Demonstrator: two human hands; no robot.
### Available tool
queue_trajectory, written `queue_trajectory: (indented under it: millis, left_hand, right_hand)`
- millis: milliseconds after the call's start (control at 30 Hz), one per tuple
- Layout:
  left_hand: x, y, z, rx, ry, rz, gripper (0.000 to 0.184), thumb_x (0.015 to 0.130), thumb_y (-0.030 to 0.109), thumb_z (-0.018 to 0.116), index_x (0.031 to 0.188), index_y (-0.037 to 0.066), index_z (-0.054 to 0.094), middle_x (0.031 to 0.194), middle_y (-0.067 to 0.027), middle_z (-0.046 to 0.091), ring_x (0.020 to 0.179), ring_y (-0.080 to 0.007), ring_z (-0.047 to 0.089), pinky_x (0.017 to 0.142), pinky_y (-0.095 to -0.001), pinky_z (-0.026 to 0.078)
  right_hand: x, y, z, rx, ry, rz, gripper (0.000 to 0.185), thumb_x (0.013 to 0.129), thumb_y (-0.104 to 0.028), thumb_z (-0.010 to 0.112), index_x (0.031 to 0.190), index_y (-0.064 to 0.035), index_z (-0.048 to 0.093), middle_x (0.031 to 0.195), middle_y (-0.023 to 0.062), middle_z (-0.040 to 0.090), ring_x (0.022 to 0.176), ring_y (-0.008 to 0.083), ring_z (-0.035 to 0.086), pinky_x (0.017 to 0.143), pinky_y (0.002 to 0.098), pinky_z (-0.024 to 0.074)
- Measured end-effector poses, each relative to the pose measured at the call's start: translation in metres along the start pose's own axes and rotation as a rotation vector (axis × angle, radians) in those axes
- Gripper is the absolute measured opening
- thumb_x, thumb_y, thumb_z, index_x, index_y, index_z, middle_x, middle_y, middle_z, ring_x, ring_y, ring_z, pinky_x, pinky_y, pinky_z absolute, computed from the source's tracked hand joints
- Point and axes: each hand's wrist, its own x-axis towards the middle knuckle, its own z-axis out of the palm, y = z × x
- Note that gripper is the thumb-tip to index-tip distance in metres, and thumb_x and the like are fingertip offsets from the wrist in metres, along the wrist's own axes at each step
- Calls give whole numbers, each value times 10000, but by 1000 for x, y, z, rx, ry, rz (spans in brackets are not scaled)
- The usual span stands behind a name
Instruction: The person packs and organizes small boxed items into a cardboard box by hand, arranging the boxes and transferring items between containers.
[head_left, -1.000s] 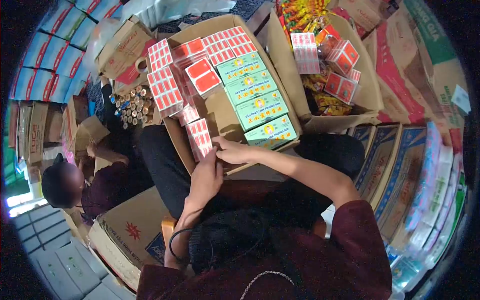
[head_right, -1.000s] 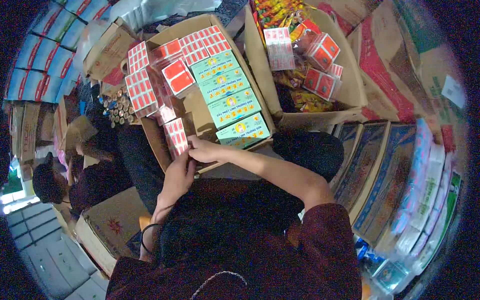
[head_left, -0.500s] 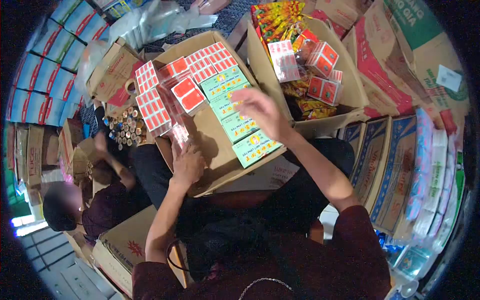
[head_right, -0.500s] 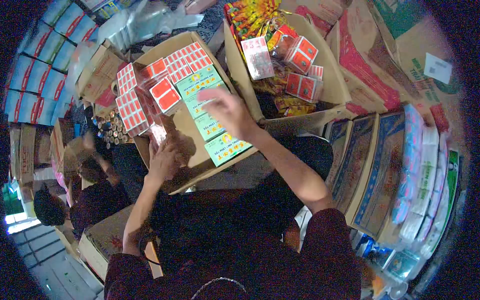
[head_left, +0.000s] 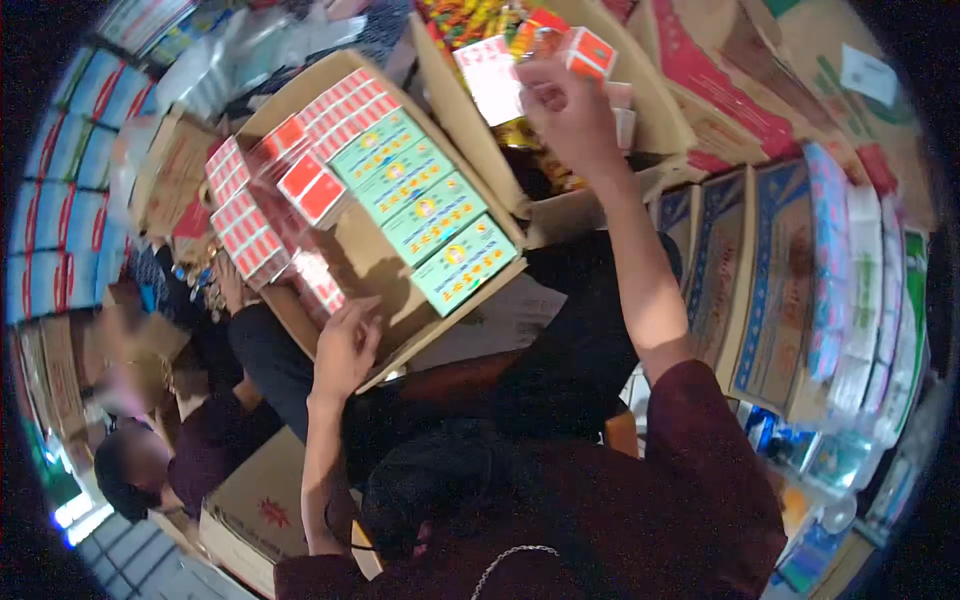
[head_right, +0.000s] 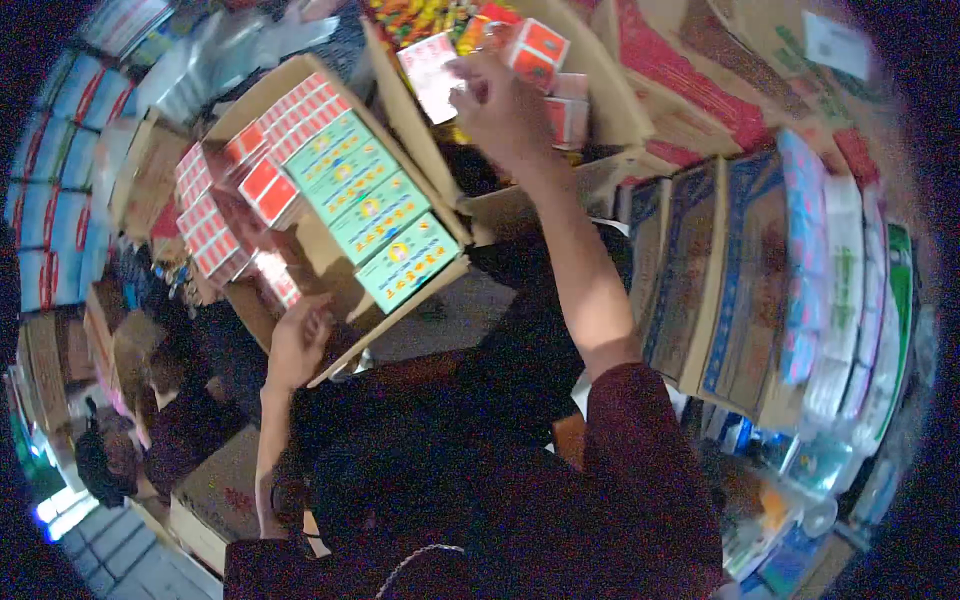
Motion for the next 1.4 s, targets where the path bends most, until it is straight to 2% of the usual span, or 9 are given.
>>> queue_trajectory:
  millis: [133,233,400,500,700,867,1000,1133,1400]
  left_hand:
    - [2,-6,8,-22,-40,2,382,893,4,625,1275,15,641,1150,-188,676,852,-309,667,783,-372,536]
    - [6,-9,11,-18,-42,9,378,902,0,618,1278,20,642,1127,-180,678,814,-279,660,750,-361,531]
    - [3,-8,7,-64,-13,-79,363,916,-8,606,1275,27,652,1047,-154,691,798,-202,645,731,-332,525]
    - [10,-13,10,-125,50,-67,355,925,-9,598,1273,27,657,1012,-133,700,808,-169,641,732,-317,526]
    - [1,1,-2,-205,120,-146,317,964,16,587,1273,2,659,1049,-100,715,939,-157,673,825,-283,534]
    - [2,40,21,-1259,45,-87,488,1021,177,641,1457,15,495,1309,-77,631,1085,-161,637,936,-313,510]
    - [-9,60,14,-1913,106,-435,589,1036,122,611,1540,-22,342,1389,-128,577,1256,-182,577,1056,-333,469]
    - [-28,25,35,-926,398,-423,627,1031,146,623,1553,-18,318,1387,-127,580,1282,-222,569,1088,-372,460]
    - [-53,13,-8,-161,546,-455,496,954,136,691,1403,-13,542,1420,-198,562,1308,-330,560,1096,-407,455]
  right_hand:
    - [25,90,-42,-161,310,-10,581,862,-314,798,1333,-37,599,1239,134,697,1124,214,673,946,350,536]
    - [27,139,-46,-482,-15,177,684,737,-383,856,1315,-114,609,1256,196,668,1121,414,665,985,484,537]
    - [31,172,-19,-701,182,120,808,716,-422,879,1348,-24,572,1217,181,686,1105,305,671,950,397,532]
    - [17,116,-40,-374,101,322,850,695,-374,902,1378,-24,538,1204,171,682,1068,320,675,922,408,536]
    - [-18,12,-13,308,399,-54,667,776,-82,853,1370,-61,550,1166,60,652,1030,175,636,882,340,535]
    - [-61,-68,52,857,72,32,708,794,-66,843,1408,-48,490,1277,86,589,1167,195,593,978,327,503]
    - [-118,-89,103,485,-496,-219,702,883,-167,792,1453,-27,409,1328,174,566,1216,260,602,983,352,528]
    - [-154,-68,152,396,-675,-233,727,906,-185,762,1485,-14,358,1384,248,522,1268,372,577,971,458,546]
    - [-151,-88,202,450,-1037,-16,700,982,-264,631,1532,21,305,1497,315,453,1329,436,524,1052,488,486]
